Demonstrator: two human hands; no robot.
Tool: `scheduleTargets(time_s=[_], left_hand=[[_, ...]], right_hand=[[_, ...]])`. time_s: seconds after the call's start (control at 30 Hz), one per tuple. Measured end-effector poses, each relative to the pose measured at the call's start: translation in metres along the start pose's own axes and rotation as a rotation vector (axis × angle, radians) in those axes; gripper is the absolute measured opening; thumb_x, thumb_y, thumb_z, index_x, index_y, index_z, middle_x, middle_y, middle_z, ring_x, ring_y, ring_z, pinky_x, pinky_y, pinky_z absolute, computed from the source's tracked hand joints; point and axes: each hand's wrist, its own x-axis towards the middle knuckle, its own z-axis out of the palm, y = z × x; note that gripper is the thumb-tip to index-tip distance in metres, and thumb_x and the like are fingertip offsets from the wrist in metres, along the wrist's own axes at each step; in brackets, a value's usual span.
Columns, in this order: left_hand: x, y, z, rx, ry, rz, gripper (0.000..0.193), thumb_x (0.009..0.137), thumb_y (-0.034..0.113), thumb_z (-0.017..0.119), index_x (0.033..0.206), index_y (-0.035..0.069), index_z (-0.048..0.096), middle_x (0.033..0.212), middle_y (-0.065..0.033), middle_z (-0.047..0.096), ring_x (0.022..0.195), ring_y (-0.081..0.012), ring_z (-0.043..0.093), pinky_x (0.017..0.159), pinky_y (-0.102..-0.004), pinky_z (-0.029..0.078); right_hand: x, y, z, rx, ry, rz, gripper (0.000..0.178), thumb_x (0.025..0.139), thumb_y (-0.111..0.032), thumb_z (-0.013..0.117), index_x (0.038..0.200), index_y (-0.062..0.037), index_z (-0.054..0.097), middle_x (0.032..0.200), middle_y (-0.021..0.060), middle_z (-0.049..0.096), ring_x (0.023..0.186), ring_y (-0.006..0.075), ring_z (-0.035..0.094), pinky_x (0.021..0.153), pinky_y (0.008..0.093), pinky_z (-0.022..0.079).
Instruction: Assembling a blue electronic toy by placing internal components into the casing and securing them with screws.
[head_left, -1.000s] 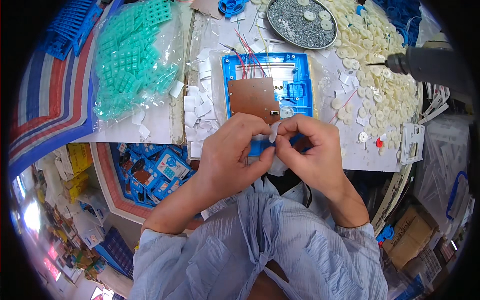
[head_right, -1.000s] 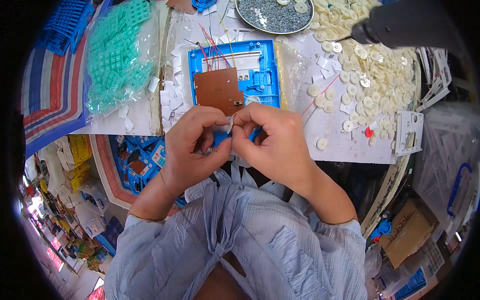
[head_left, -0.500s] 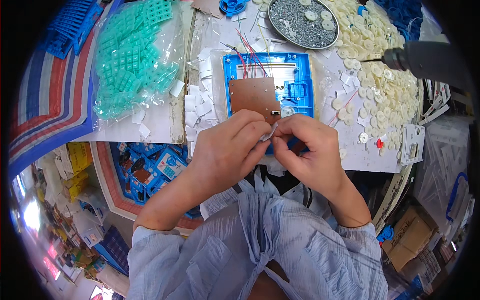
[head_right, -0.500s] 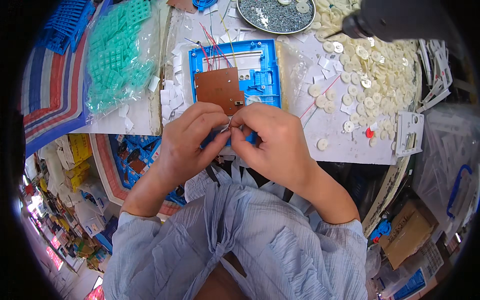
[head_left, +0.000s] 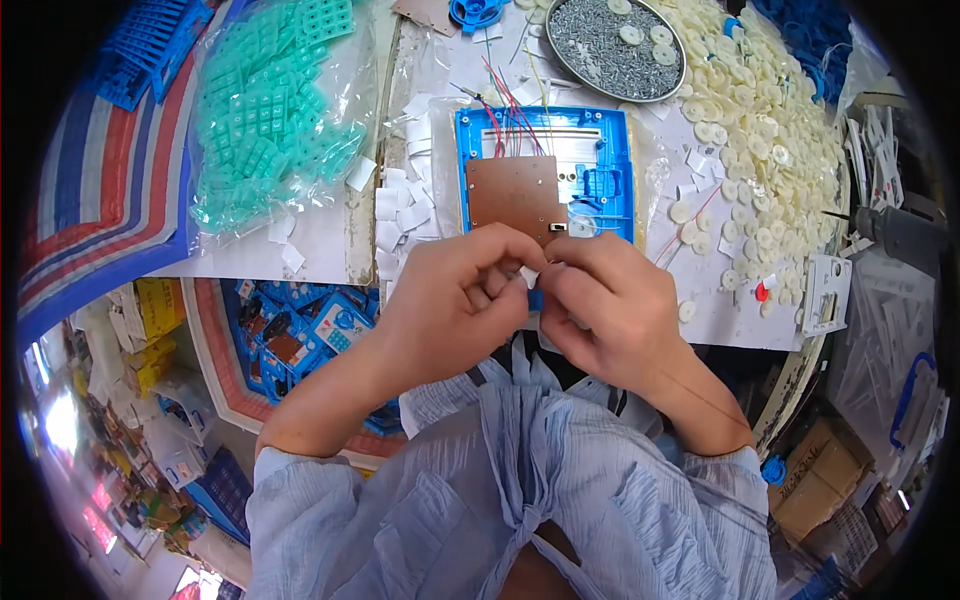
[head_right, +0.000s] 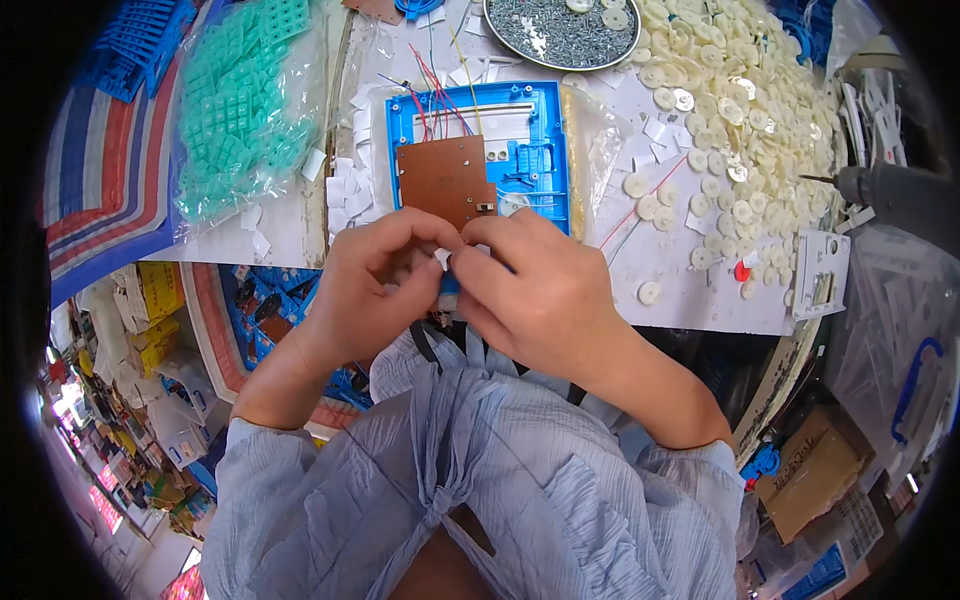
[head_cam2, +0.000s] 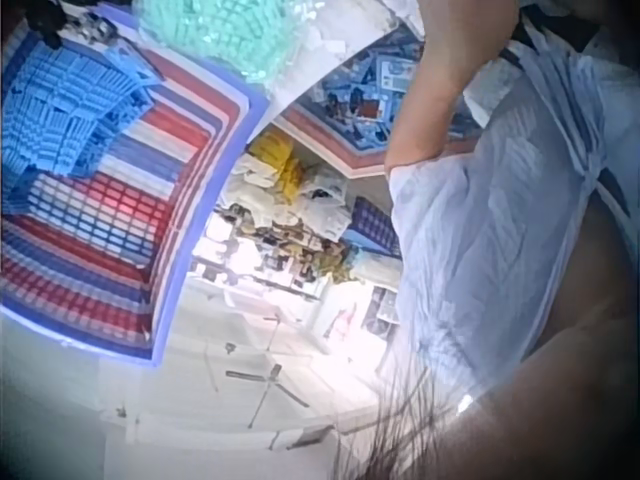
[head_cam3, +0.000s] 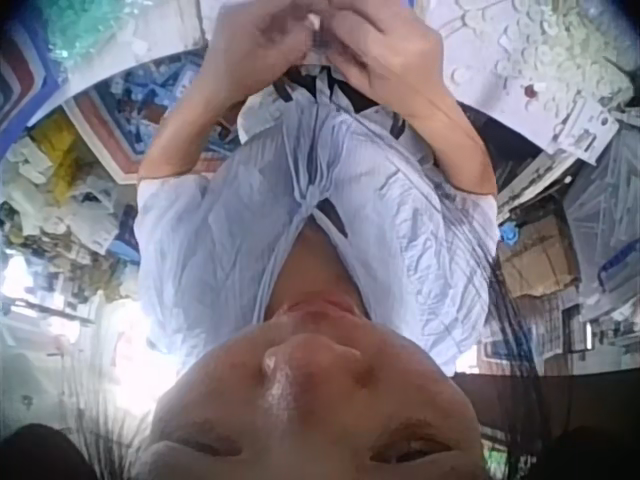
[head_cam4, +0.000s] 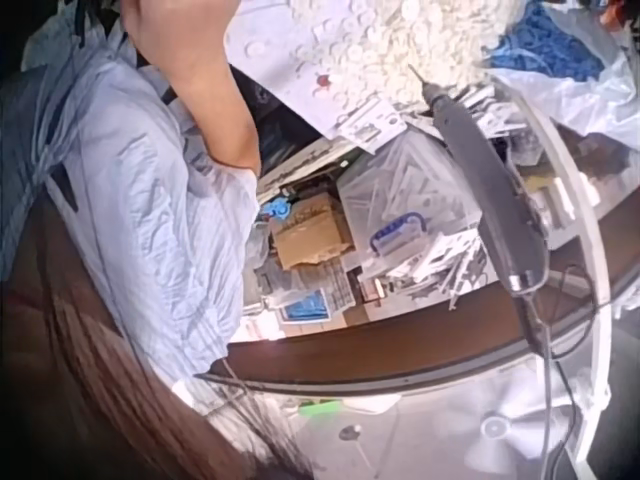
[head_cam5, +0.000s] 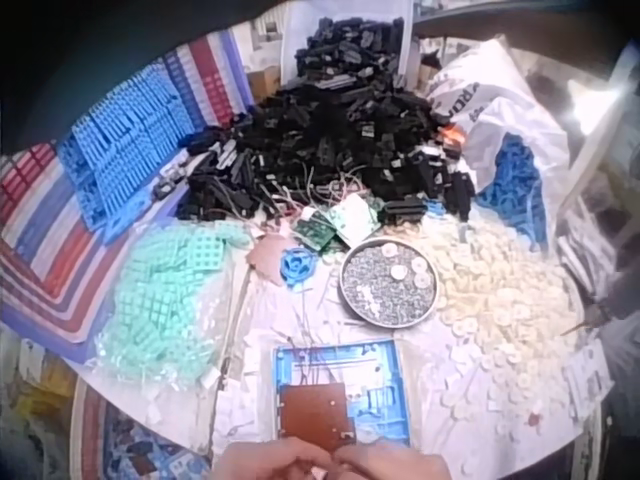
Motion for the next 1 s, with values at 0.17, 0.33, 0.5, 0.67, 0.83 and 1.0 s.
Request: scheduleTargets(time_s=[0.17, 0.33, 0.5, 0.67, 0.83, 1.0], left_hand=[[0.012, 0.003, -0.023, -0.417, -0.226, -0.369, 0.014, 0.098, 0.003, 0.064, 0.111, -0.002, 0.063, 0.092, -0.0063, 0.073, 0.075, -0.0086, 0.07, 0.066, -0.0229, 0.058], [0.019, -0.001, -0.035, -0.351, -0.318, -0.361, 0.016, 0.097, 0.003, 0.065, 0.113, -0.003, 0.063, 0.09, -0.0063, 0.073, 0.077, -0.0103, 0.073, 0.069, -0.0235, 0.06], [0.006, -0.003, -0.016, -0.058, -0.113, -0.155, 0.016, 0.095, -0.001, 0.065, 0.111, -0.005, 0.066, 0.091, -0.006, 0.073, 0.08, -0.0097, 0.072, 0.07, -0.0229, 0.059], [-0.008, 0.002, 0.0, 0.244, 0.08, -0.034, 0.01, 0.092, -0.003, 0.068, 0.102, -0.002, 0.07, 0.094, -0.0063, 0.072, 0.08, -0.0092, 0.07, 0.07, -0.0227, 0.058], [-0.012, -0.002, 0.013, 0.288, 0.304, 0.137, 0.013, 0.088, -0.006, 0.071, 0.099, 0.001, 0.072, 0.098, -0.008, 0.069, 0.071, -0.0088, 0.066, 0.061, -0.0228, 0.053], [-0.013, -0.008, 0.02, 0.31, 0.36, 0.162, 0.015, 0.087, -0.009, 0.07, 0.098, 0.001, 0.071, 0.098, -0.009, 0.069, 0.07, -0.0086, 0.063, 0.057, -0.023, 0.047]], right_hand=[[0.002, 0.003, -0.005, -0.084, -0.122, -0.105, 0.028, 0.069, -0.015, 0.079, 0.094, -0.0084, 0.069, 0.108, 0.0056, 0.066, 0.089, 0.0224, 0.064, 0.06, 0.0314, 0.053], [-0.001, 0.005, -0.006, -0.093, -0.125, -0.171, 0.029, 0.071, -0.016, 0.078, 0.099, -0.0095, 0.073, 0.106, 0.0047, 0.065, 0.089, 0.0209, 0.063, 0.059, 0.0289, 0.052], [-0.012, 0.008, -0.007, -0.075, -0.114, -0.146, 0.033, 0.07, -0.015, 0.078, 0.102, -0.0098, 0.074, 0.104, 0.0043, 0.065, 0.088, 0.0216, 0.062, 0.059, 0.0297, 0.052], [-0.015, 0.004, -0.006, -0.037, -0.119, -0.123, 0.032, 0.07, -0.012, 0.077, 0.101, -0.0074, 0.073, 0.101, 0.005, 0.065, 0.087, 0.0229, 0.061, 0.062, 0.0317, 0.053], [-0.015, 0.003, -0.005, -0.02, -0.112, -0.095, 0.028, 0.071, -0.01, 0.076, 0.098, -0.006, 0.072, 0.096, 0.0052, 0.064, 0.084, 0.023, 0.061, 0.062, 0.0335, 0.053], [-0.015, 0.003, -0.004, 0.043, -0.073, 0.035, 0.024, 0.079, -0.008, 0.074, 0.103, -0.004, 0.07, 0.089, 0.0076, 0.065, 0.078, 0.0256, 0.063, 0.059, 0.0377, 0.052]])
